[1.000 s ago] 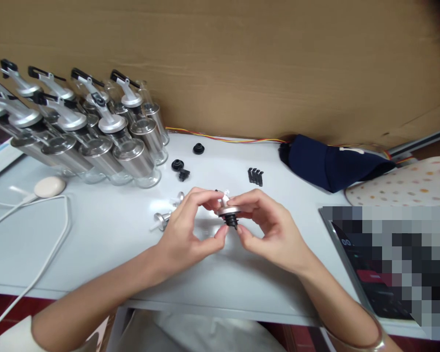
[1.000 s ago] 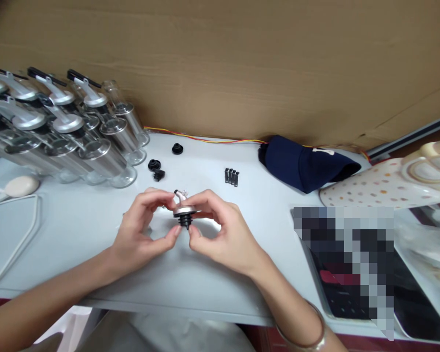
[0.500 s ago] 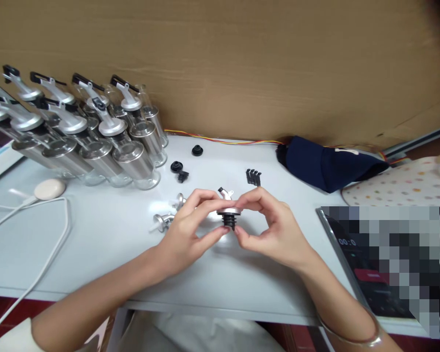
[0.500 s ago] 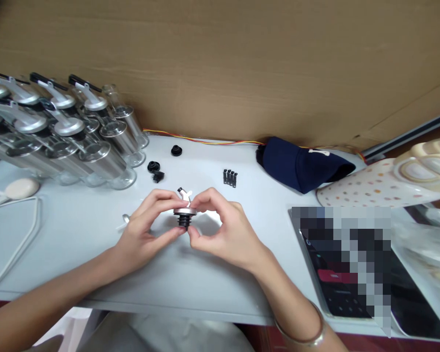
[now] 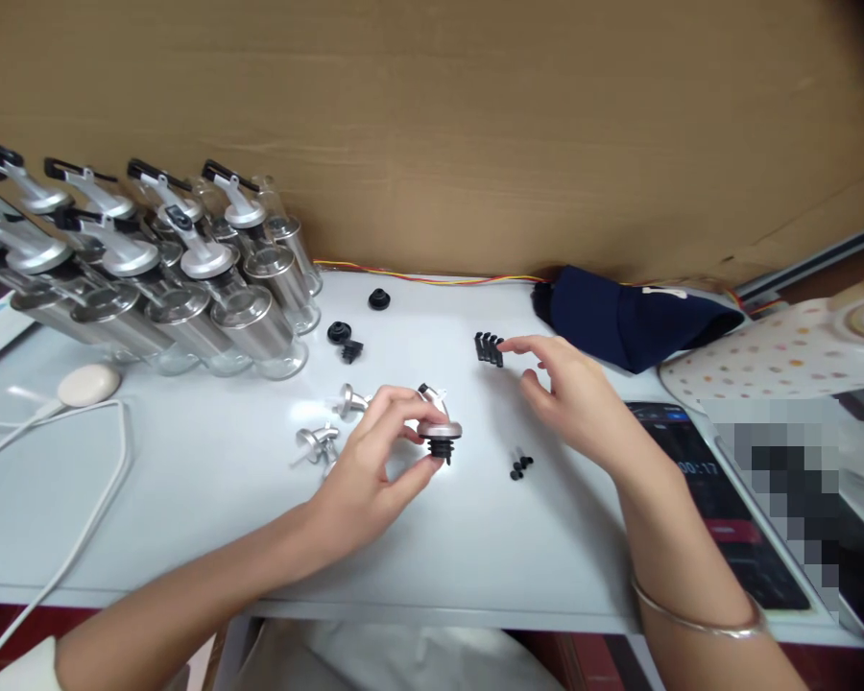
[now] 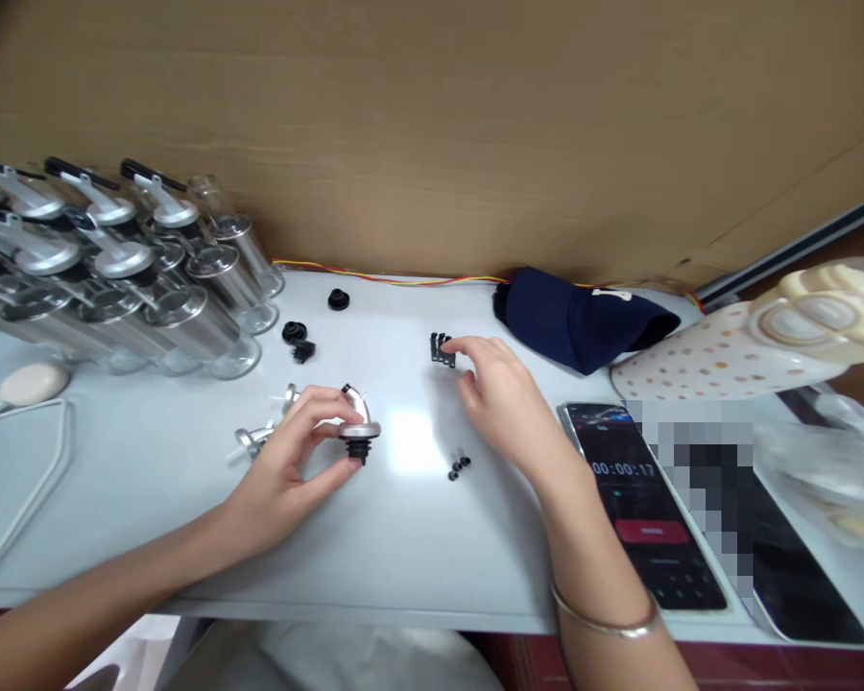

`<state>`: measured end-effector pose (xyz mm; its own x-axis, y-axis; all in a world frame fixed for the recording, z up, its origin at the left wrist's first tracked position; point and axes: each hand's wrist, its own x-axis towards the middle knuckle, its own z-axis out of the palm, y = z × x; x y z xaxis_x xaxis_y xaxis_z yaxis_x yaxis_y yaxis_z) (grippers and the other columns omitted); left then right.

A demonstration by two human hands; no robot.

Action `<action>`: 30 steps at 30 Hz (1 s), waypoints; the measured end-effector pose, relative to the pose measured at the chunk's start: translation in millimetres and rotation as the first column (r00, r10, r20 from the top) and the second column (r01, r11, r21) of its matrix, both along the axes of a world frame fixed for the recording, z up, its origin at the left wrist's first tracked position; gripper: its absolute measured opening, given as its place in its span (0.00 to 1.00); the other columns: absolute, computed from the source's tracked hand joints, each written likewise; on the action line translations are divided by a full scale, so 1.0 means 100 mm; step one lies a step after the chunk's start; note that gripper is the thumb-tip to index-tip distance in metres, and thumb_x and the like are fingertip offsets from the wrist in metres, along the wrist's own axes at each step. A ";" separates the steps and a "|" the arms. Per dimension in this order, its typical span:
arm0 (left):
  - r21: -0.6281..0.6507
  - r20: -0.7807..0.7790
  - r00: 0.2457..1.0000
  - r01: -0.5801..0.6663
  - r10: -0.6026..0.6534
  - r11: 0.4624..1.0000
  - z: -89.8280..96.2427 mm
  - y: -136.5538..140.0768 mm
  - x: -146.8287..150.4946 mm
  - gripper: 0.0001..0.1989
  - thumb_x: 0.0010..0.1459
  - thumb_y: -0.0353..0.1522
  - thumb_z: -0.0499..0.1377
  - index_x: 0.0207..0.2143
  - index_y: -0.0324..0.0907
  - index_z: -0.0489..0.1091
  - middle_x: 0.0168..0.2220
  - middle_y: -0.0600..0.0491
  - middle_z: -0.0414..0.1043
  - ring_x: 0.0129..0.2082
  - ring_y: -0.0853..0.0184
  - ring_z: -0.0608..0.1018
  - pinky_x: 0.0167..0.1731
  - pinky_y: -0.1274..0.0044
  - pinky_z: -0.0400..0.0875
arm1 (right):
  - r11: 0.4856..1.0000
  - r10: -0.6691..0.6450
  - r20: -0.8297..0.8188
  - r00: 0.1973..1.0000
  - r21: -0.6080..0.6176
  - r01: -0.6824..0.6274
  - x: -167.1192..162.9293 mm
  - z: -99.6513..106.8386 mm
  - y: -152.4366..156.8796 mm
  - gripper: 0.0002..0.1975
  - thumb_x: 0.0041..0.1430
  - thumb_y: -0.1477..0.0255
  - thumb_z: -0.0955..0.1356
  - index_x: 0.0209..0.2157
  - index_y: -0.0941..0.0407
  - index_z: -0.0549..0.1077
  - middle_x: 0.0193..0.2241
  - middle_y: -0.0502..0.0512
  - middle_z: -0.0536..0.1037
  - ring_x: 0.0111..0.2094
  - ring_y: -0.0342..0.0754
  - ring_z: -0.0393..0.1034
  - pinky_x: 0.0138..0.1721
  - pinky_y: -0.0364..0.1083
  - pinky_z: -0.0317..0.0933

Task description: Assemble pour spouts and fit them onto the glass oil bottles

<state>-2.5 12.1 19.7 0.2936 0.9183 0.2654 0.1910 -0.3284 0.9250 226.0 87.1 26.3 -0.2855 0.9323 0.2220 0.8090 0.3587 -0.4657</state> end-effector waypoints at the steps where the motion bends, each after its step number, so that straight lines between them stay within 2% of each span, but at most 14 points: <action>1: -0.023 0.040 0.999 -0.004 0.005 1.000 0.00 -0.01 0.01 0.14 0.57 0.22 0.55 0.43 0.47 0.66 0.43 0.51 0.63 0.46 0.67 0.72 0.44 0.75 0.73 | 1.000 -0.010 0.036 0.999 -0.026 0.011 0.03 -0.03 0.02 0.18 0.53 0.82 0.59 0.45 0.57 0.70 0.45 0.63 0.78 0.47 0.56 0.72 0.47 0.54 0.64; 3: -0.064 0.114 0.993 -0.001 0.009 0.998 0.01 -0.02 0.02 0.15 0.57 0.21 0.54 0.43 0.46 0.65 0.45 0.51 0.63 0.46 0.68 0.72 0.44 0.76 0.73 | 0.994 -0.027 0.080 0.996 -0.108 0.036 0.06 -0.06 0.04 0.19 0.55 0.82 0.59 0.47 0.58 0.68 0.46 0.63 0.78 0.46 0.57 0.73 0.45 0.53 0.64; 5: -0.087 0.155 0.988 0.007 0.007 0.996 0.02 -0.02 0.03 0.15 0.57 0.21 0.54 0.43 0.46 0.65 0.45 0.51 0.63 0.46 0.69 0.72 0.44 0.77 0.74 | 0.984 -0.055 0.098 0.994 -0.166 0.071 0.07 -0.05 0.03 0.19 0.56 0.81 0.59 0.48 0.57 0.67 0.43 0.61 0.81 0.42 0.56 0.75 0.42 0.52 0.65; 8: -0.085 0.165 0.986 0.007 0.007 0.996 0.02 -0.03 0.03 0.15 0.56 0.20 0.54 0.43 0.46 0.65 0.45 0.52 0.62 0.46 0.70 0.72 0.44 0.78 0.73 | 0.978 -0.083 0.100 0.992 -0.182 0.100 0.05 0.00 0.00 0.17 0.57 0.79 0.61 0.48 0.56 0.67 0.35 0.56 0.83 0.34 0.54 0.76 0.37 0.49 0.64; 13: -0.105 0.163 0.986 -0.011 0.028 0.994 0.01 -0.02 0.01 0.15 0.55 0.22 0.58 0.43 0.46 0.65 0.45 0.53 0.62 0.46 0.69 0.72 0.44 0.77 0.73 | 0.984 -0.074 0.105 0.992 -0.154 0.089 0.04 -0.02 0.00 0.16 0.56 0.76 0.63 0.47 0.56 0.71 0.28 0.53 0.81 0.29 0.51 0.75 0.32 0.47 0.63; 17: -0.118 0.152 0.988 0.001 0.018 0.993 -0.01 -0.02 0.00 0.15 0.55 0.24 0.61 0.43 0.48 0.66 0.46 0.53 0.62 0.47 0.68 0.72 0.45 0.77 0.71 | 0.990 -0.106 0.238 0.966 -0.060 0.124 0.04 -0.13 0.02 0.18 0.58 0.75 0.62 0.50 0.57 0.72 0.32 0.57 0.80 0.30 0.53 0.74 0.32 0.48 0.63; 22: -0.077 0.112 0.993 -0.032 0.041 0.997 -0.03 -0.01 0.00 0.15 0.54 0.28 0.64 0.44 0.47 0.67 0.46 0.51 0.65 0.47 0.66 0.72 0.42 0.77 0.70 | 0.996 -0.087 0.239 0.967 -0.007 0.091 0.05 -0.18 0.03 0.13 0.56 0.74 0.64 0.42 0.56 0.75 0.32 0.56 0.78 0.28 0.50 0.72 0.31 0.48 0.63; 25: -0.060 0.105 0.993 -0.046 0.052 0.997 -0.04 0.00 0.00 0.14 0.56 0.28 0.63 0.44 0.47 0.67 0.46 0.51 0.67 0.47 0.65 0.72 0.42 0.76 0.69 | 0.992 -0.118 0.115 0.986 -0.040 0.123 0.03 -0.12 0.02 0.06 0.54 0.74 0.66 0.33 0.55 0.75 0.30 0.56 0.79 0.28 0.51 0.73 0.32 0.49 0.63; 27: -0.069 0.093 0.994 -0.044 0.051 0.997 -0.05 0.01 0.00 0.13 0.57 0.28 0.62 0.44 0.47 0.67 0.47 0.51 0.68 0.48 0.66 0.72 0.44 0.76 0.69 | 0.986 -0.120 -0.108 0.987 -0.132 0.105 -0.01 -0.06 0.00 0.03 0.53 0.71 0.67 0.28 0.55 0.73 0.31 0.57 0.81 0.30 0.52 0.75 0.35 0.50 0.66; 28: -0.075 0.087 0.995 -0.042 0.049 0.996 -0.06 0.01 0.00 0.13 0.58 0.28 0.61 0.45 0.47 0.67 0.47 0.51 0.68 0.48 0.66 0.72 0.44 0.76 0.69 | 0.979 -0.108 -0.252 0.962 -0.193 0.060 -0.05 -0.02 -0.02 0.05 0.53 0.69 0.69 0.26 0.55 0.72 0.32 0.57 0.81 0.32 0.52 0.76 0.36 0.51 0.67; 30: -0.090 0.077 0.996 -0.039 0.046 0.995 -0.08 0.00 0.00 0.14 0.59 0.28 0.60 0.46 0.48 0.66 0.47 0.52 0.69 0.47 0.67 0.73 0.46 0.75 0.68 | 0.951 -0.068 -0.511 0.857 -0.292 -0.098 -0.13 0.05 -0.07 0.11 0.51 0.64 0.71 0.26 0.56 0.70 0.33 0.59 0.82 0.33 0.51 0.77 0.37 0.50 0.69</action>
